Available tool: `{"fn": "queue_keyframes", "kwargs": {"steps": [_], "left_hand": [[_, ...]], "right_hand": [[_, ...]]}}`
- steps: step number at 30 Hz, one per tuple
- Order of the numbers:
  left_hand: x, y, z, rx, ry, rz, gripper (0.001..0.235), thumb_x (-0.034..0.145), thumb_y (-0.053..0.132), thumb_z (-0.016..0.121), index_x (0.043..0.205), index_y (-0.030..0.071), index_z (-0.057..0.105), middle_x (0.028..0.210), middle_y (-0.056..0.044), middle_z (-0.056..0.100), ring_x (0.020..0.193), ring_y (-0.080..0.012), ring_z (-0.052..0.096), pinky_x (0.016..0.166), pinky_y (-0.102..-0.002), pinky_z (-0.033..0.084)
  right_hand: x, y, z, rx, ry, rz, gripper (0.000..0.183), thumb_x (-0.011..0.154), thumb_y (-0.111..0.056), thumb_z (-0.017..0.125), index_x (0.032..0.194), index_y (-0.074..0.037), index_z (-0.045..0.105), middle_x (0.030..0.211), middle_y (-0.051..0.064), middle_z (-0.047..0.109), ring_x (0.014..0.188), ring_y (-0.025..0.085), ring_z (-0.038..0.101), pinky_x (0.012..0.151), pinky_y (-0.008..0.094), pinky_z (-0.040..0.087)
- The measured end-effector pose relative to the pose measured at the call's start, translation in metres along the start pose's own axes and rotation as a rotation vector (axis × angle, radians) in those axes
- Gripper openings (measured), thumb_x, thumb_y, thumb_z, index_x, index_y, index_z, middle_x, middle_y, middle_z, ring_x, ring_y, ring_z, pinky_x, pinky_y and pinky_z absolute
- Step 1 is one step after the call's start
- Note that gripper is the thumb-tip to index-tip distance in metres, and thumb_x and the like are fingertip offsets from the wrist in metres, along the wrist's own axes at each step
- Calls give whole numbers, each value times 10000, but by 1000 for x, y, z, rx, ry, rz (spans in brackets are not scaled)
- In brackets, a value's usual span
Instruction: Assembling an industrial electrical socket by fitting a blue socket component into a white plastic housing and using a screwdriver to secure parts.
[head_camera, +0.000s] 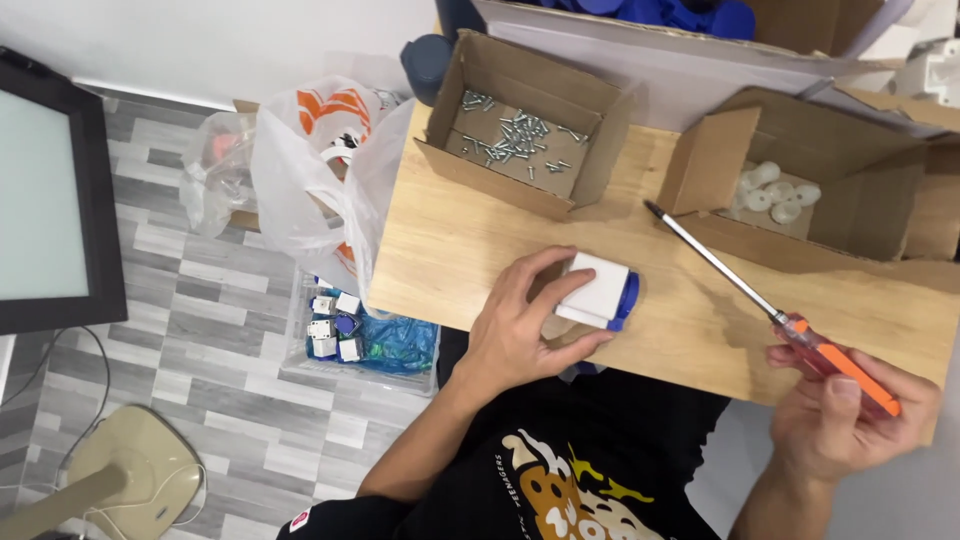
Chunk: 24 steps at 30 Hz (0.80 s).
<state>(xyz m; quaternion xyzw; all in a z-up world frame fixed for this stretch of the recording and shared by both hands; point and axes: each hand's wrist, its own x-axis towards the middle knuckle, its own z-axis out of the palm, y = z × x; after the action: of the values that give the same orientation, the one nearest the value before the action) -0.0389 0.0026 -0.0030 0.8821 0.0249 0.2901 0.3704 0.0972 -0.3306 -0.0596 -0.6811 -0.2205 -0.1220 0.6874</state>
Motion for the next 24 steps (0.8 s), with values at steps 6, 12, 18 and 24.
{"fn": "queue_keyframes", "kwargs": {"steps": [6, 12, 18, 24], "left_hand": [[0, -6, 14, 102, -118, 25, 855, 904, 616, 889, 1519, 143, 531, 1623, -214, 513, 1443, -383, 631, 1079, -529, 616], [0, -4, 17, 140, -177, -21, 818, 934, 581, 874, 1541, 174, 506, 1679, -199, 501, 1469, -382, 631, 1104, -523, 570], [-1, -2, 16, 161, -170, -19, 760, 974, 528, 859, 1541, 173, 499, 1582, -169, 548, 1367, -352, 656, 1043, -496, 547], [-1, -2, 17, 172, -184, -26, 775, 941, 625, 812, 1506, 167, 544, 1539, -152, 565, 1302, -348, 656, 1034, -498, 534]], "right_hand": [[2, -27, -21, -271, -185, -16, 273, 1149, 51, 623, 1301, 201, 454, 1215, 514, 620, 1039, 616, 719, 942, 646, 670], [13, -26, -10, -338, -346, 33, 320, 1005, 149, 756, 1284, 205, 609, 1319, 397, 688, 1232, 475, 736, 1136, 513, 639], [50, -49, 29, -629, -510, -174, 198, 1020, 6, 877, 1181, 49, 772, 1206, 163, 795, 1114, 310, 722, 1061, 399, 553], [56, -56, 48, -585, -489, -242, 384, 957, -94, 935, 1258, 68, 761, 1357, 230, 722, 1275, 377, 685, 1175, 469, 540]]}}
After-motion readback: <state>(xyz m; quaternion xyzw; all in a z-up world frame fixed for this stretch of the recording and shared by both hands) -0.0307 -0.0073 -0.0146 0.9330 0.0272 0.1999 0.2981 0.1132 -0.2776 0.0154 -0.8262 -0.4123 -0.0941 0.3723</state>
